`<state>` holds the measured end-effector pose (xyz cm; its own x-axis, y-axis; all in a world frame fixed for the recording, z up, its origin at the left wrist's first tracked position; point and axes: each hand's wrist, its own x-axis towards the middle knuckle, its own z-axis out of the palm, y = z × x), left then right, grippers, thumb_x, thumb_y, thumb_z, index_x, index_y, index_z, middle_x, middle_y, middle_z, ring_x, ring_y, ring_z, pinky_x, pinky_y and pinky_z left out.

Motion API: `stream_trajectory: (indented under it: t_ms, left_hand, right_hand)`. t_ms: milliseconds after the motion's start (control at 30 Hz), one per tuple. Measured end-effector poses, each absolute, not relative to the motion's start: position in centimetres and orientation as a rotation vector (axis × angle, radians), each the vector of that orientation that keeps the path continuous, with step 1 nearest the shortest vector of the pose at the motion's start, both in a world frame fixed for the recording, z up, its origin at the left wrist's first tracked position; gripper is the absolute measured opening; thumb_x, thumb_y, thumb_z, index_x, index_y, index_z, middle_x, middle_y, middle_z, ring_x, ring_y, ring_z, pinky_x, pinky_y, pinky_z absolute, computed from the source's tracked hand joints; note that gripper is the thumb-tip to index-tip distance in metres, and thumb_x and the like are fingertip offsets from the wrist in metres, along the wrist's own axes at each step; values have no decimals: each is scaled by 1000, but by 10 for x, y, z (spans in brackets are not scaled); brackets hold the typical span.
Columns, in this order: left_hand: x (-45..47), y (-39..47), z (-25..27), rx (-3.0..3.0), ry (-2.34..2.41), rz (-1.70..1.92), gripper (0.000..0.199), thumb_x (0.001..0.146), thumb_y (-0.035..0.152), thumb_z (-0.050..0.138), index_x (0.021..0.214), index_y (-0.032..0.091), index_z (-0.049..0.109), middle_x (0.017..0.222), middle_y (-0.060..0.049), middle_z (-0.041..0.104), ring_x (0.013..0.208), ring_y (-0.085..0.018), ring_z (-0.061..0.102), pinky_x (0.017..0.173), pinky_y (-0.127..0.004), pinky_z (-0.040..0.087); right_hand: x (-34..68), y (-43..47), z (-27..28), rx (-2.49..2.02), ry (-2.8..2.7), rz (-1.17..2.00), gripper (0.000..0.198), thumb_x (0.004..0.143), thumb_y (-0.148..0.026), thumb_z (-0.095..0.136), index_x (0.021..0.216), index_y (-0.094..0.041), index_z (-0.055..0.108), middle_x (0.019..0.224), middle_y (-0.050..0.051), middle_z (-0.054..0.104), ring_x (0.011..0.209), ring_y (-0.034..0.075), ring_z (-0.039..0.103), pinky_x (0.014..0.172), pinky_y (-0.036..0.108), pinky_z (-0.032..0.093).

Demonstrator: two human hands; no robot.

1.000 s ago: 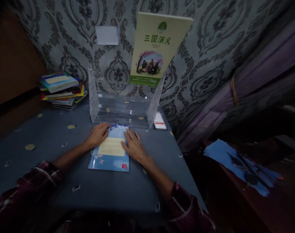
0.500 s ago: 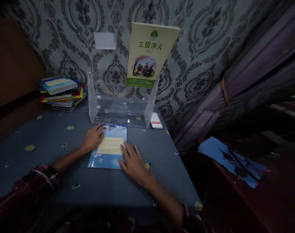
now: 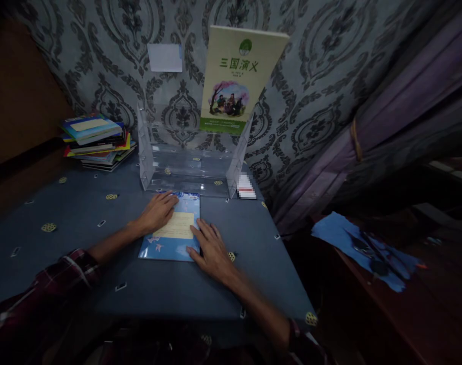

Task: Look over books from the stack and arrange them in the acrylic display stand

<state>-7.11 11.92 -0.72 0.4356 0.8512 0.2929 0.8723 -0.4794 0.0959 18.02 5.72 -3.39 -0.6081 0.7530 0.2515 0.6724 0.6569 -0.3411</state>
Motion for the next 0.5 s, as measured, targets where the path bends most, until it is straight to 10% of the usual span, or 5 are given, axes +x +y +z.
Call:
stream_trajectory:
  t_ms: [500]
  left_hand:
    - [-21, 163, -6, -2814, -1400, -408, 29, 102, 25, 44, 128, 14, 51, 137, -14, 58, 129, -26, 53, 105, -42, 40]
  right_hand:
    - [184, 60, -33, -1080, -2425, 331, 46, 99, -37, 48, 138, -13, 56, 150, 20, 49, 140, 29, 47, 117, 56, 35]
